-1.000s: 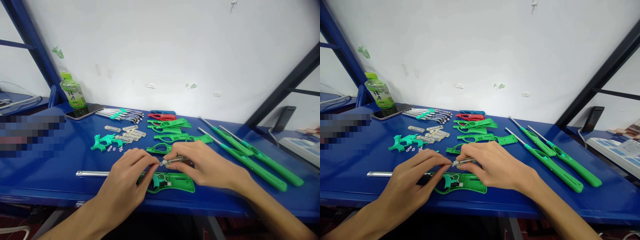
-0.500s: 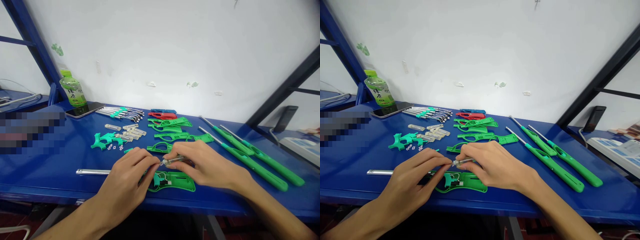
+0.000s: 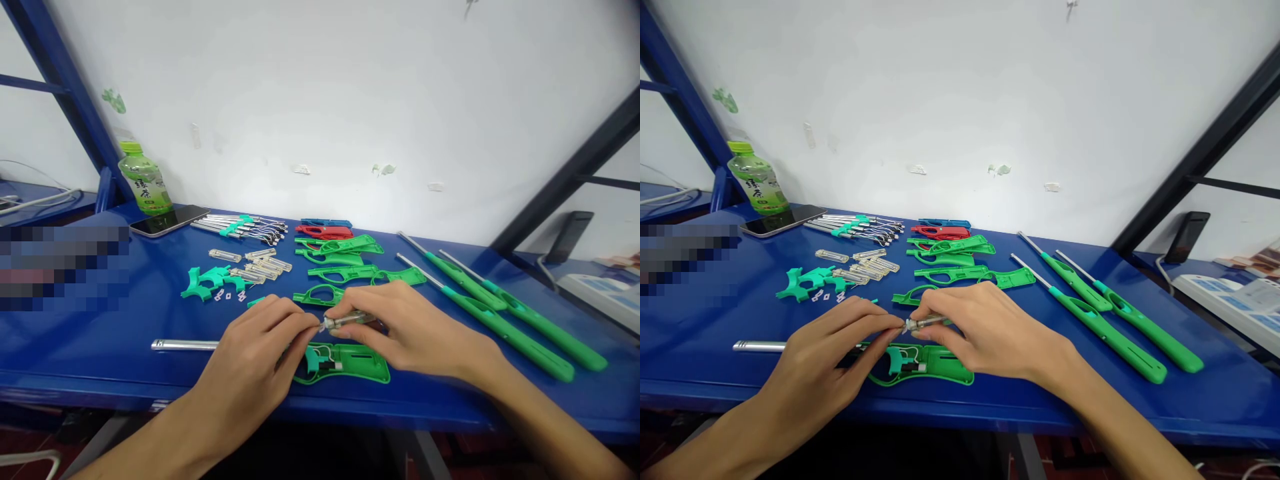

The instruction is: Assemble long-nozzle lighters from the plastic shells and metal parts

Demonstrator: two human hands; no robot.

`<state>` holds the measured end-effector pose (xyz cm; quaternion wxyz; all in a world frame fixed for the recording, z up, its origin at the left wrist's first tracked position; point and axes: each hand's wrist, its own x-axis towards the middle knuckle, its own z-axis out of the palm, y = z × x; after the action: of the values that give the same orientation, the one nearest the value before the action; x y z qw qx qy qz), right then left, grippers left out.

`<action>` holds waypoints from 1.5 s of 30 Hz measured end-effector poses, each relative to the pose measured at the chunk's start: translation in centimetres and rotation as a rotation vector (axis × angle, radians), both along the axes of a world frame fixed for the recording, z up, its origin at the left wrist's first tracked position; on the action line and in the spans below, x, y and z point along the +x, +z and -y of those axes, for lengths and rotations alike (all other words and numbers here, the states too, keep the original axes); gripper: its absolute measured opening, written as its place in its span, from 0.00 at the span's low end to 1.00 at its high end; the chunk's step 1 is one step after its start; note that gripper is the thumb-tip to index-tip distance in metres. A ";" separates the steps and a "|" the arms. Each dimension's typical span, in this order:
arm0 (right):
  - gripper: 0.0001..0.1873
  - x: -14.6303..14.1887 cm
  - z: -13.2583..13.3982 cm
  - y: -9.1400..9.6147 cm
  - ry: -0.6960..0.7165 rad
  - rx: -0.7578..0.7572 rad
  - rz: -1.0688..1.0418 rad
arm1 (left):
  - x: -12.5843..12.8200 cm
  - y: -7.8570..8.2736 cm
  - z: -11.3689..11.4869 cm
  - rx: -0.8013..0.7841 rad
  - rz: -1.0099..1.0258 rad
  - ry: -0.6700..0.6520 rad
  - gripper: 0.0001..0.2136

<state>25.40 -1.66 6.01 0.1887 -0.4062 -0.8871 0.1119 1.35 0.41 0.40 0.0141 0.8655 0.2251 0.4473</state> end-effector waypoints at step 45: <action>0.13 -0.1 5.4 -6.1 -0.269 0.118 -0.146 | -1.6 -1.1 1.8 -0.074 -0.361 -0.069 0.15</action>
<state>25.29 -7.07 -0.12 0.2897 -0.5001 -0.8137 0.0625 -0.25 -1.39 -0.70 0.0207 0.9378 0.2104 0.2755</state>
